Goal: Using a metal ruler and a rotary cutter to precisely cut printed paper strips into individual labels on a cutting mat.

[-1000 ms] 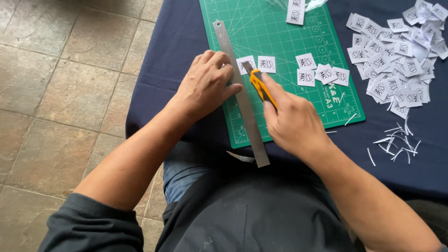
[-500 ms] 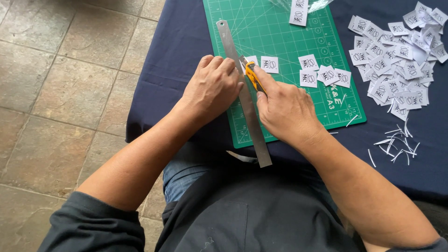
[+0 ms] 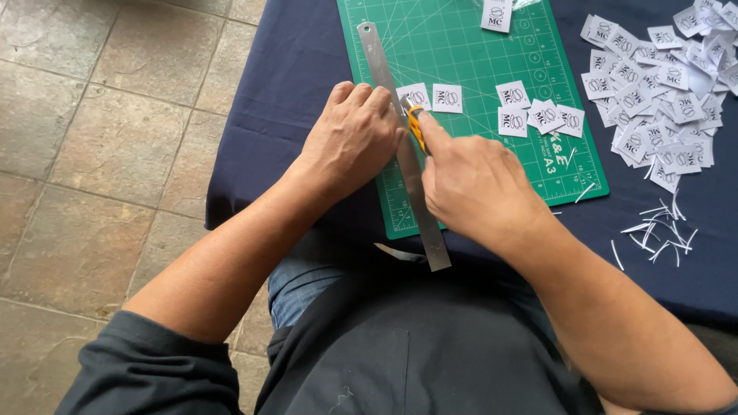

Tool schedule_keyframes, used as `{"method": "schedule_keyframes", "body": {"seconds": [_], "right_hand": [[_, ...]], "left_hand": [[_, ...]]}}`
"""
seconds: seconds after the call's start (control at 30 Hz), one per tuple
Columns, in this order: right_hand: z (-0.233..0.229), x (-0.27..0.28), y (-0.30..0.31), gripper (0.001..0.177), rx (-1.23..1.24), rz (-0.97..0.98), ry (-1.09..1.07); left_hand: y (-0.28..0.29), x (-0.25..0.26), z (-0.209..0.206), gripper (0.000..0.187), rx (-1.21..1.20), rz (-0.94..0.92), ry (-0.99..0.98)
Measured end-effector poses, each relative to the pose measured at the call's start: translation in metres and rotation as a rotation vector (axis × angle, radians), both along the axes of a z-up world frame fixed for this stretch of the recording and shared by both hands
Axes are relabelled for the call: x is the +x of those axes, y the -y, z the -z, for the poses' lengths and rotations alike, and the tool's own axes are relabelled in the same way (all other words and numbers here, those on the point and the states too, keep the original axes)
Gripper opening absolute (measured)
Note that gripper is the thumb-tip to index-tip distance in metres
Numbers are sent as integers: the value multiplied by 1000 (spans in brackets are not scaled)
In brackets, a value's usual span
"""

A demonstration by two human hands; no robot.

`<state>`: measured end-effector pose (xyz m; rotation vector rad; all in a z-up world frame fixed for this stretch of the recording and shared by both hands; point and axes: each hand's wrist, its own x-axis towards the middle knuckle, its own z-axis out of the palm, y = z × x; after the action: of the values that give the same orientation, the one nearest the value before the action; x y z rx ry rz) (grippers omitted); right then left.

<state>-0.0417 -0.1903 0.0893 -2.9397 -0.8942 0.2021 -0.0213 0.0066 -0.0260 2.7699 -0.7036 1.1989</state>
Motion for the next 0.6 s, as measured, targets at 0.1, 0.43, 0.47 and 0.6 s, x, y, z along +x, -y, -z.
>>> {"method": "schedule_keyframes", "body": {"seconds": [0.1, 0.43, 0.47, 0.6], "right_hand": [[-6, -14, 8, 55, 11, -16, -14], [11, -32, 40, 51, 190, 58, -39], [20, -38, 48, 47, 204, 108, -42], [20, -84, 54, 51, 163, 221, -87]], "left_hand": [[0, 2, 2, 23, 1, 8, 51], [-8, -7, -4, 23, -78, 44, 29], [-12, -11, -8, 21, -159, 67, -61], [-28, -25, -14, 20, -274, 60, -182]]}}
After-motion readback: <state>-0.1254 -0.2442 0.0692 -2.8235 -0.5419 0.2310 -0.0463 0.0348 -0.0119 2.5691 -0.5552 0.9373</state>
